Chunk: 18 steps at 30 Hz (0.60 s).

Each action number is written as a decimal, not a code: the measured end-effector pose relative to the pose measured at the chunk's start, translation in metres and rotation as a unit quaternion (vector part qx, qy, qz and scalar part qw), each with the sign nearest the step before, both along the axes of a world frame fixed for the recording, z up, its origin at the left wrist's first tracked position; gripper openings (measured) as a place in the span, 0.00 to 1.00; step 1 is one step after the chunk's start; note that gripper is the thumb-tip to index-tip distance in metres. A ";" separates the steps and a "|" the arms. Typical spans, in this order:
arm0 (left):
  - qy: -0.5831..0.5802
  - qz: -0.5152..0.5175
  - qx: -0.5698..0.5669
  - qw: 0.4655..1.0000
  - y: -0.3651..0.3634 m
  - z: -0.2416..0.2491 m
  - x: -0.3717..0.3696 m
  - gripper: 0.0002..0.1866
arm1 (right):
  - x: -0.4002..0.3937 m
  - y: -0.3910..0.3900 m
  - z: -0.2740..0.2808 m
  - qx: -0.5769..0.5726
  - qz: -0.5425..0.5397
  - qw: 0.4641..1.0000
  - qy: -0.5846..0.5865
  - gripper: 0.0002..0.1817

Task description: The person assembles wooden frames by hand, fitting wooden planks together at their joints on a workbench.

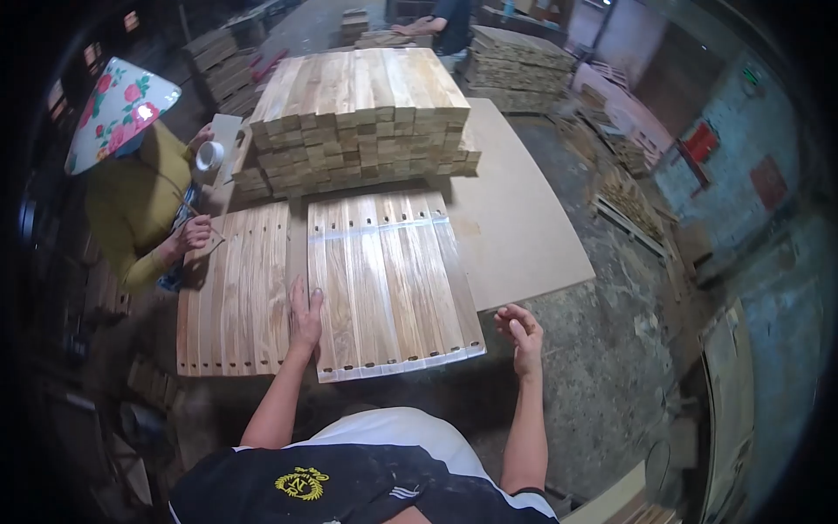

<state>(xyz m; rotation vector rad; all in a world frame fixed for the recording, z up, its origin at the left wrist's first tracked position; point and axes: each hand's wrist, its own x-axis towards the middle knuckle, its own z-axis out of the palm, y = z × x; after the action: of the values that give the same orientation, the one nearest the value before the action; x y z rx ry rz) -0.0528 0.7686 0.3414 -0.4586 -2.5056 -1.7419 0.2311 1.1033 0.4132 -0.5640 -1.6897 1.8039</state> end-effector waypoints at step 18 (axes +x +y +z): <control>-0.109 -0.081 0.273 0.952 0.015 -0.031 -0.035 0.24 | -0.145 0.044 -0.077 -0.053 0.115 0.980 0.155 0.30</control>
<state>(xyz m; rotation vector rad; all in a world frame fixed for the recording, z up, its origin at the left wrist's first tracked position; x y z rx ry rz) -0.0882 0.7837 0.3105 -0.4543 -2.0012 -2.5528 0.0862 1.1473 0.3357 -0.1198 -1.5004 2.0324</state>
